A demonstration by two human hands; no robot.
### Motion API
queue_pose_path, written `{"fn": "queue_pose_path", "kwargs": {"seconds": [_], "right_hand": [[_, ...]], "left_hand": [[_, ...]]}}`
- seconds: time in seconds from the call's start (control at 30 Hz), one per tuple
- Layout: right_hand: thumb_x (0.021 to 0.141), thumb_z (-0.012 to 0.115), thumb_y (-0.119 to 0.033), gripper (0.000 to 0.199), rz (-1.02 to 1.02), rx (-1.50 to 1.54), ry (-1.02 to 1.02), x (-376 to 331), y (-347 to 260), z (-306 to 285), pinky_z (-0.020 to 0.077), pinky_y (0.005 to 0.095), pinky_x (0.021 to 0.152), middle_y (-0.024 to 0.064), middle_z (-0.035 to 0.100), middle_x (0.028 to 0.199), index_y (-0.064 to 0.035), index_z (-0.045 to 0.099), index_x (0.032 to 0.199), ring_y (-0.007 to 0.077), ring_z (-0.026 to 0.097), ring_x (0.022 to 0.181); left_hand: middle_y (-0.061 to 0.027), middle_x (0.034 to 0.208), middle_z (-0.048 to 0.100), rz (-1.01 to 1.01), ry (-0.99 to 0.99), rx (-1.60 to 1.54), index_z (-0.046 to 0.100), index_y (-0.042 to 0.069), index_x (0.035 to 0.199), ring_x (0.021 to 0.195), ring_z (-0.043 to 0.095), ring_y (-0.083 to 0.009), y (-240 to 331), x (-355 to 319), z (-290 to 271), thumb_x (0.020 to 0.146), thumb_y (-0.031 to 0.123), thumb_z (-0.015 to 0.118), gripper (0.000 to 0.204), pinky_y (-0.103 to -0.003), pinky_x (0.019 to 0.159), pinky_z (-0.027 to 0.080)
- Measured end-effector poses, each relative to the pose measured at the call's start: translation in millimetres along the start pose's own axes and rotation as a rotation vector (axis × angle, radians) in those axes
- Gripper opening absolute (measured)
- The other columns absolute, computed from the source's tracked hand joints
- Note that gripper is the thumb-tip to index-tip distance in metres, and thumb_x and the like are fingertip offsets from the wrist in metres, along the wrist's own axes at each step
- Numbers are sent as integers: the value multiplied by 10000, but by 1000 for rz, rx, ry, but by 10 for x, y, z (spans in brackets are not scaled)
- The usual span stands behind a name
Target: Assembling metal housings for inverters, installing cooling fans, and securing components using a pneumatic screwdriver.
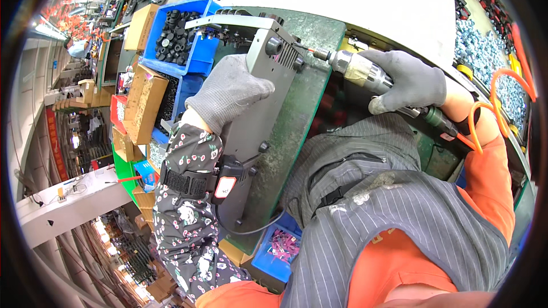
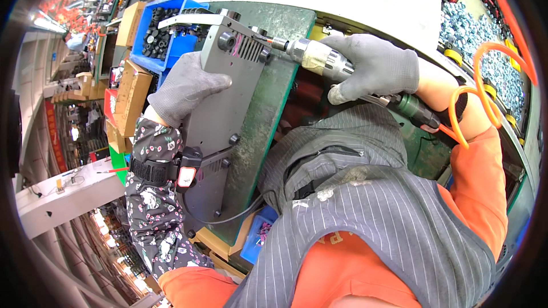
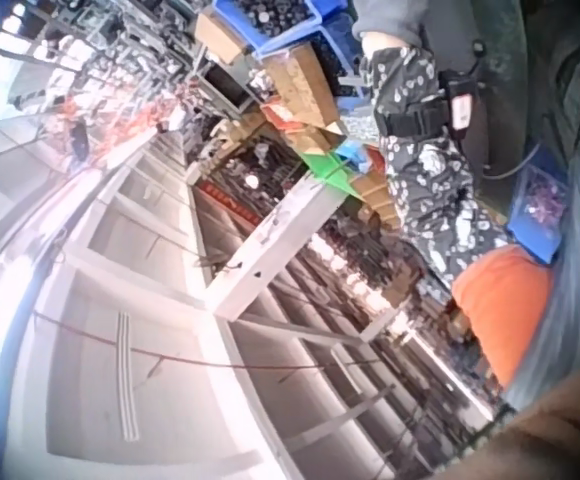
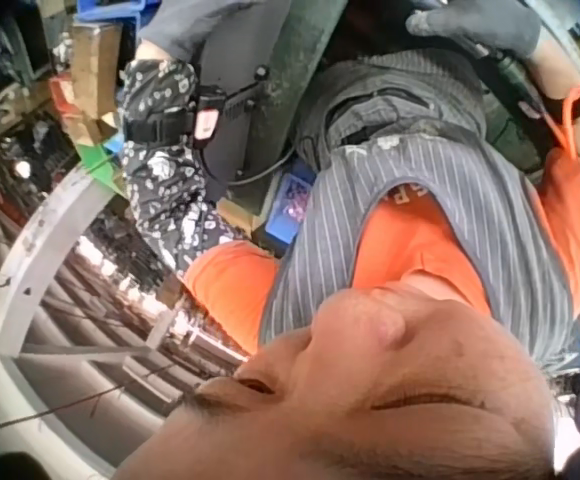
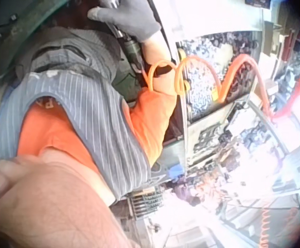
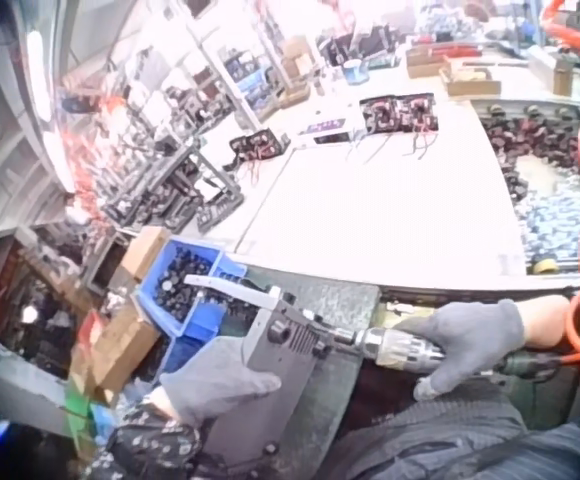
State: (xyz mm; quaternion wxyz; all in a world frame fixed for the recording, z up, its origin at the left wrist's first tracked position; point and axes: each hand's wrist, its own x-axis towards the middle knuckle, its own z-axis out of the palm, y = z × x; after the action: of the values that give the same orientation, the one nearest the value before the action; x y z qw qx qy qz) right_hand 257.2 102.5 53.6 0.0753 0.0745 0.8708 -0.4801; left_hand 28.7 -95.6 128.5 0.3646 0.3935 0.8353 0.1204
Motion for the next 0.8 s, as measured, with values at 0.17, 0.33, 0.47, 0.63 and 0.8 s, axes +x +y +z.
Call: {"fn": "queue_pose_path", "kwargs": {"seconds": [0.17, 0.33, 0.47, 0.63, 0.8], "right_hand": [[667, 792, -315, 699, 26, 191, 3, -182, 17, 50, 512, 378, 753, 161, 643, 858, -18, 550, 1251, 275, 643, 805], [674, 806, -318, 771, -4, 340, -69, -368, 112, 243, 492, 351, 879, 126, 637, 1065, 8, 511, 1307, 217, 612, 969], [659, 825, -290, 788, -6, 457, -113, -439, 184, 403, 506, 341, 850, 123, 644, 1051, 11, 504, 1312, 205, 625, 939], [661, 816, -261, 756, -75, 437, -87, -476, 233, 528, 522, 333, 808, 125, 649, 1008, 8, 514, 1300, 205, 641, 882], [664, 818, -253, 762, -66, 448, -167, -502, 135, 533, 521, 331, 830, 124, 651, 1029, 11, 509, 1308, 199, 637, 912]], "left_hand": [[-137, 813, 659, 32, 493, 308, 677, 20, 941, 774, 639, -281, 381, -385, -309, 917, 513, 573, 504, -378, 717, 476], [-6, 776, 496, 32, 57, -529, 584, 40, 977, 643, 456, -87, 414, -1103, 195, 873, 189, 497, 201, -248, 590, 389], [-31, 826, 551, -345, -207, -1343, 488, -20, 1255, 617, 420, -72, -59, -728, 1048, 917, 68, 437, 353, -200, 511, 362], [-46, 907, 604, -90, -245, -1803, 544, -1, 1259, 673, 457, -69, -634, -524, 1604, 981, 122, 511, 306, -178, 507, 379], [-50, 984, 609, 17, -47, -1984, 551, 19, 1277, 688, 421, -75, -715, -443, 1737, 984, 130, 537, 314, -178, 537, 411]]}}
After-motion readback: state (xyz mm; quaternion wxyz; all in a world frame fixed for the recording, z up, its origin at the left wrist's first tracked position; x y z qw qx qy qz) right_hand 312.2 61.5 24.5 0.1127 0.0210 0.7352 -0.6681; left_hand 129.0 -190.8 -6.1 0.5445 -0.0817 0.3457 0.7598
